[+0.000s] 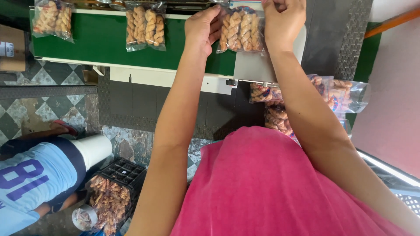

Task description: Sealing small plastic bags filled with snacks using a heat-sealing machine on a conveyor belt.

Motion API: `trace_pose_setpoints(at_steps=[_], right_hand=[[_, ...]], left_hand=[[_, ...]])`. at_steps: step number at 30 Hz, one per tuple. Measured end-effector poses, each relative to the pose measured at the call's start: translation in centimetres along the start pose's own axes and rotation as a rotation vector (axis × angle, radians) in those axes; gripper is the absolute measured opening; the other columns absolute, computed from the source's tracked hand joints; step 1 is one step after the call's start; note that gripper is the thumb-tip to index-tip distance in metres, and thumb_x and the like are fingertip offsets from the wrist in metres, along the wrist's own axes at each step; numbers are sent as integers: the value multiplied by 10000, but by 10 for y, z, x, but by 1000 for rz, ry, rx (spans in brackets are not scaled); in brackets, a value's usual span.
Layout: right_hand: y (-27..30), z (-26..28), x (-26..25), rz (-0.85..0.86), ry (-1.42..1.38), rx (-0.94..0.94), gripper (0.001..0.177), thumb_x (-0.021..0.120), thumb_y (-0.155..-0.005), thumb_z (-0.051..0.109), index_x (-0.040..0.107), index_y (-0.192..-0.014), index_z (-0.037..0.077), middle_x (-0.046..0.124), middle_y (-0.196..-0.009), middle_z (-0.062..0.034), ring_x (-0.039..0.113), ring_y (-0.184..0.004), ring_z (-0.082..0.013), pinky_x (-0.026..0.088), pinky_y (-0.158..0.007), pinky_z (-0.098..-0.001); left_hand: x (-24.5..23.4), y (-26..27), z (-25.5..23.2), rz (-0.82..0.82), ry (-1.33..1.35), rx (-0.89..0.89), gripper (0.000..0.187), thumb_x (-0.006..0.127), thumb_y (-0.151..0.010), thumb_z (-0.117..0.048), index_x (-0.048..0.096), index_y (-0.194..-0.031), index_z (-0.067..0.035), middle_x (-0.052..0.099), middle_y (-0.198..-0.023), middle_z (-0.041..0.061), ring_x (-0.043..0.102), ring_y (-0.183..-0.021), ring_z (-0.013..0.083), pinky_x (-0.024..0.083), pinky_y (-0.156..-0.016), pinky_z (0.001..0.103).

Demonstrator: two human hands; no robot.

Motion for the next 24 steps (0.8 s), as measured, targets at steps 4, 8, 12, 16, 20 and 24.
trace_pose_setpoints(at_steps=[4, 8, 12, 16, 20, 24], right_hand=[[1, 8, -1, 41, -14, 38, 240, 888, -861, 69, 717, -731, 178, 617, -919, 16, 579, -666, -149, 510, -595, -304], [0, 13, -2, -21, 14, 8, 301, 898, -850, 161, 618, -737, 166, 616, -729, 26, 582, -603, -126, 516, -566, -315], [1, 12, 1, -21, 76, 2, 281, 867, -874, 232, 598, -825, 169, 636, -707, 32, 609, -594, -113, 540, -548, -334], [4, -3, -11, 17, 115, 14, 447, 876, -909, 243, 470, -743, 153, 499, -692, 16, 463, -644, -170, 439, -586, -358], [44, 28, -62, 433, 55, 106, 166, 765, -1065, 171, 651, -949, 140, 660, -852, 23, 582, -778, -155, 475, -734, -352], [132, 29, -139, 816, 395, 215, 437, 715, -1084, 381, 577, -795, 83, 569, -803, -79, 548, -737, -261, 389, -657, -442]], left_hand=[[-4, -2, -2, -3, 9, 9, 209, 845, -778, -72, 748, -944, 9, 816, -888, 200, 776, -722, 283, 628, -537, 377], [-11, -1, -7, -29, 9, 18, 212, 845, -779, -76, 732, -946, -10, 814, -901, 192, 788, -757, 290, 659, -601, 392], [-18, 1, -11, -44, 13, 40, 227, 857, -775, -91, 725, -945, -18, 818, -926, 179, 791, -762, 285, 642, -592, 376], [-35, 15, -11, -58, 144, 109, 212, 768, -858, -20, 719, -1041, 75, 794, -940, 263, 800, -803, 353, 688, -661, 407], [-71, 40, -12, -63, 257, 305, 299, 743, -879, -54, 679, -1109, 126, 775, -1036, 292, 789, -996, 388, 676, -968, 483], [-104, 60, -4, 0, 279, 420, 186, 769, -899, -129, 714, -985, 27, 782, -1006, 201, 798, -977, 333, 665, -988, 497]])
Point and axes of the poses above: each hand's wrist, its own y-axis away from the middle knuckle, its own x-axis out of the palm, z = x × y, the point moved 9 cm from there along -y, towards the middle knuckle
